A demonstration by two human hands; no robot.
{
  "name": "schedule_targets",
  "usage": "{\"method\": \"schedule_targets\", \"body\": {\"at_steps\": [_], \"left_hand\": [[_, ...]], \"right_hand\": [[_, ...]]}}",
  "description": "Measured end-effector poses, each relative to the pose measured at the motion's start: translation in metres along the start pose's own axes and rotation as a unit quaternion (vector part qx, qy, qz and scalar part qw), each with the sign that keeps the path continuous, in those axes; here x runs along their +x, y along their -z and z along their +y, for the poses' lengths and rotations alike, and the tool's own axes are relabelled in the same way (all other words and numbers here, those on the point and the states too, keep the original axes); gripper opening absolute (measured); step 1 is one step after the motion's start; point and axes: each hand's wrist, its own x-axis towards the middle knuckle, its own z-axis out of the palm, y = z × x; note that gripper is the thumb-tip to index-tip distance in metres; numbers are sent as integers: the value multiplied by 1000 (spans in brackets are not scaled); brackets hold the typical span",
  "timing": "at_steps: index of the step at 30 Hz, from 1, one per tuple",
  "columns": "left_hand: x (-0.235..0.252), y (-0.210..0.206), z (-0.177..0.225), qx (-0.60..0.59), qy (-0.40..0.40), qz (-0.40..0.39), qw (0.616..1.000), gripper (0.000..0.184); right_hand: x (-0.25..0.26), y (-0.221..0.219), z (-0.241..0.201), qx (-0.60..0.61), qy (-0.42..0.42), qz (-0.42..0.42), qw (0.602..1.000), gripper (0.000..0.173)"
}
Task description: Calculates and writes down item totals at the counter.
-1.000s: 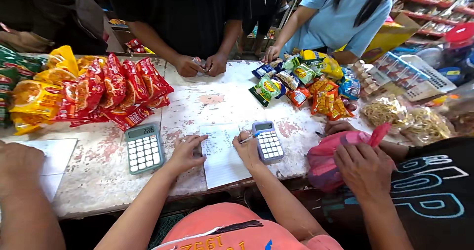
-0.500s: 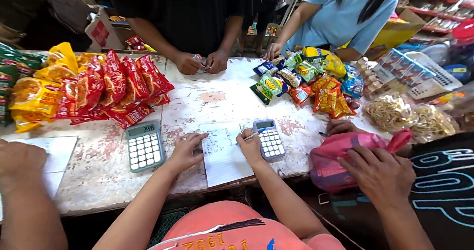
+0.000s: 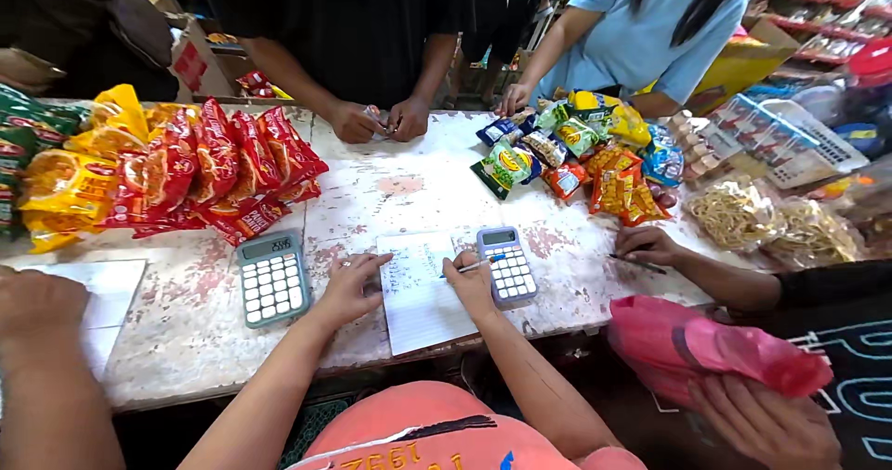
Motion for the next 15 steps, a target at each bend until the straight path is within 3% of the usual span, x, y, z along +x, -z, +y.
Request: {"method": "schedule_targets", "body": {"at_steps": [15], "left_hand": [[0, 0, 2, 1, -5, 7, 1000, 63]], "right_hand": [[-1, -3, 2, -25, 25, 17, 999, 28]]}}
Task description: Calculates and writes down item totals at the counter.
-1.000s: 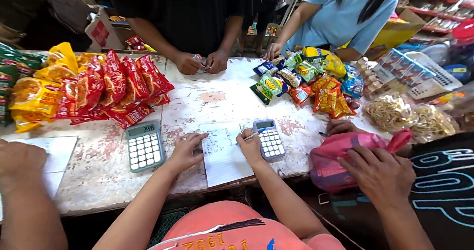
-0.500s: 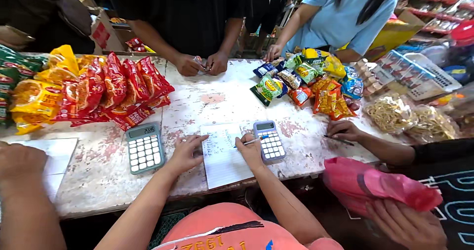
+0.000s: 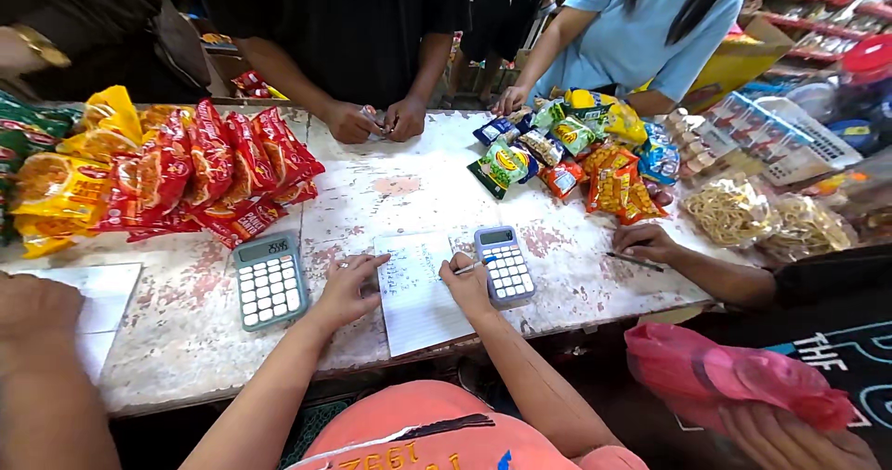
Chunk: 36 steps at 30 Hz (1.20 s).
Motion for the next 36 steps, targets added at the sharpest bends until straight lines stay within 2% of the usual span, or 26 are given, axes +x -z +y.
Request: {"method": "schedule_targets", "body": {"at_steps": [8, 13, 15, 18, 22, 25, 29, 32, 36], "left_hand": [[-1, -4, 0, 5, 3, 7, 1000, 57], [0, -5, -1, 12, 2, 18, 1000, 58], [-1, -6, -2, 16, 0, 24, 1000, 59], [1, -9, -2, 23, -8, 37, 999, 59], [-3, -9, -5, 14, -5, 39, 999, 60], [-2, -12, -2, 16, 6, 37, 999, 61], [15, -11, 9, 31, 12, 4, 999, 58], [35, -17, 27, 55, 4, -45, 997, 56], [40, -19, 56, 127, 89, -54, 986, 45]], "right_hand": [[2, 1, 6, -18, 29, 8, 999, 25], [-16, -2, -12, -26, 36, -107, 993, 34], [-21, -4, -9, -59, 83, -81, 992, 32], [-10, 25, -1, -143, 120, 38, 982, 24], [4, 80, 16, -133, 29, 71, 988, 32], [5, 107, 37, -135, 16, 104, 985, 31], [4, 110, 52, -167, 33, 54, 984, 33], [7, 112, 50, -192, 59, 70, 977, 29], [8, 109, 50, -205, 62, 59, 975, 29]]}}
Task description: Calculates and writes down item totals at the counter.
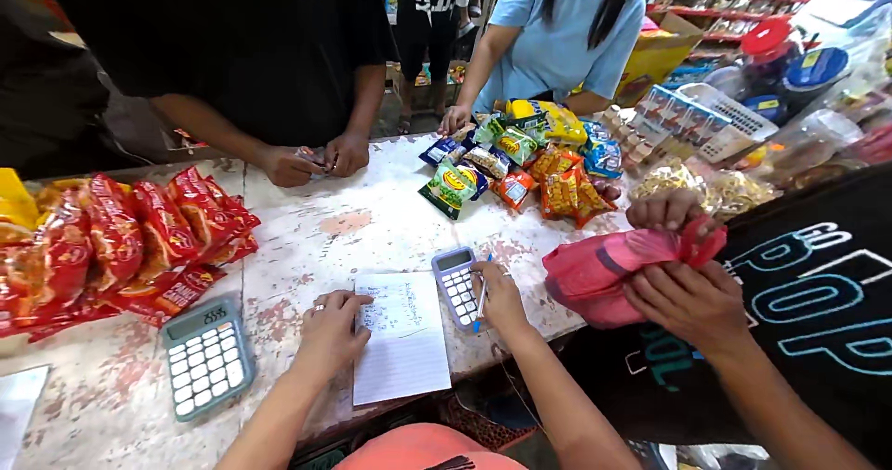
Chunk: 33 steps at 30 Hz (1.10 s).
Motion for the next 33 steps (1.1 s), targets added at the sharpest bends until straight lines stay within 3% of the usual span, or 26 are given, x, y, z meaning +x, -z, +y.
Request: {"method": "schedule_targets", "body": {"at_steps": [2, 5, 11, 13, 15, 17, 19, 22, 24, 29, 33], "left_hand": [[-4, -8, 12, 33, 8, 26, 999, 41], [-4, -21, 25, 75, -51, 35, 995, 49], [-8, -40, 48, 83, -182, -125, 972, 108], [-13, -44, 54, 86, -206, -149, 963, 118], [-18, -50, 54, 92, -222, -130, 962, 117], [-18, -56, 52, 102, -226, -85, 965, 108], [-20, -60, 53, 103, -203, -64, 972, 104], [-21, -67, 57, 117, -180, -21, 976, 105], [-23, -69, 56, 121, -173, -17, 977, 106], [-25, -68, 55, 123, -178, 0, 976, 105], [-26, -62, 57, 96, -170, -15, 981, 98]], "right_hand": [[-1, -1, 3, 9, 11, 21, 1000, 27], [-2, -5, 7, 12, 13, 10, 1000, 28], [0, 9, 11, 36, -28, -54, 998, 31], [-9, 12, 3, 52, -1, -22, 998, 30], [-22, 6, -5, 67, 63, 28, 995, 28], [-29, -3, -14, 57, 106, 19, 993, 28], [-33, -6, -23, 11, 104, -58, 993, 28], [-39, -4, -26, -13, 113, 28, 993, 25], [-48, -2, -20, -15, 98, 17, 995, 25], [-56, -3, -19, 79, 68, 112, 988, 25], [-75, -20, -66, 157, 99, 78, 980, 35]]}}
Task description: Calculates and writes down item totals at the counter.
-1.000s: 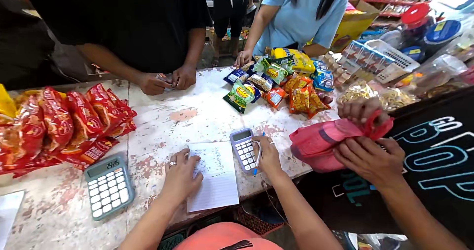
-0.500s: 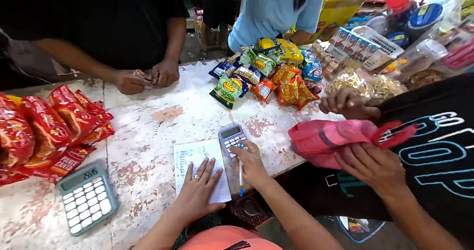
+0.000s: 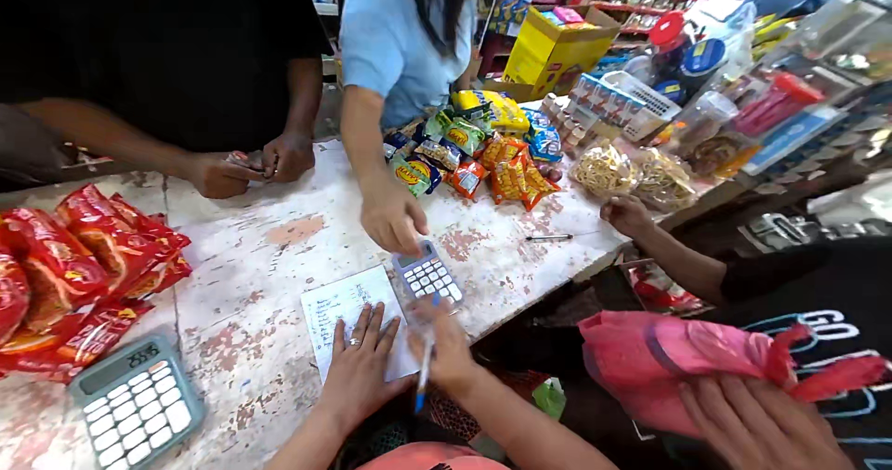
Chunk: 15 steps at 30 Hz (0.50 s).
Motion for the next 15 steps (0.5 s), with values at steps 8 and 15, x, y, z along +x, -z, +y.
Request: {"method": "schedule_targets", "body": {"at_steps": [8, 15], "left_hand": [[1, -8, -4, 46, 23, -57, 997, 114], [2, 16, 0, -29, 27, -129, 991, 101]], "right_hand": [[-10, -82, -95, 56, 172, -189, 965, 25], [-3, 13, -21, -110, -188, -32, 975, 46]]}}
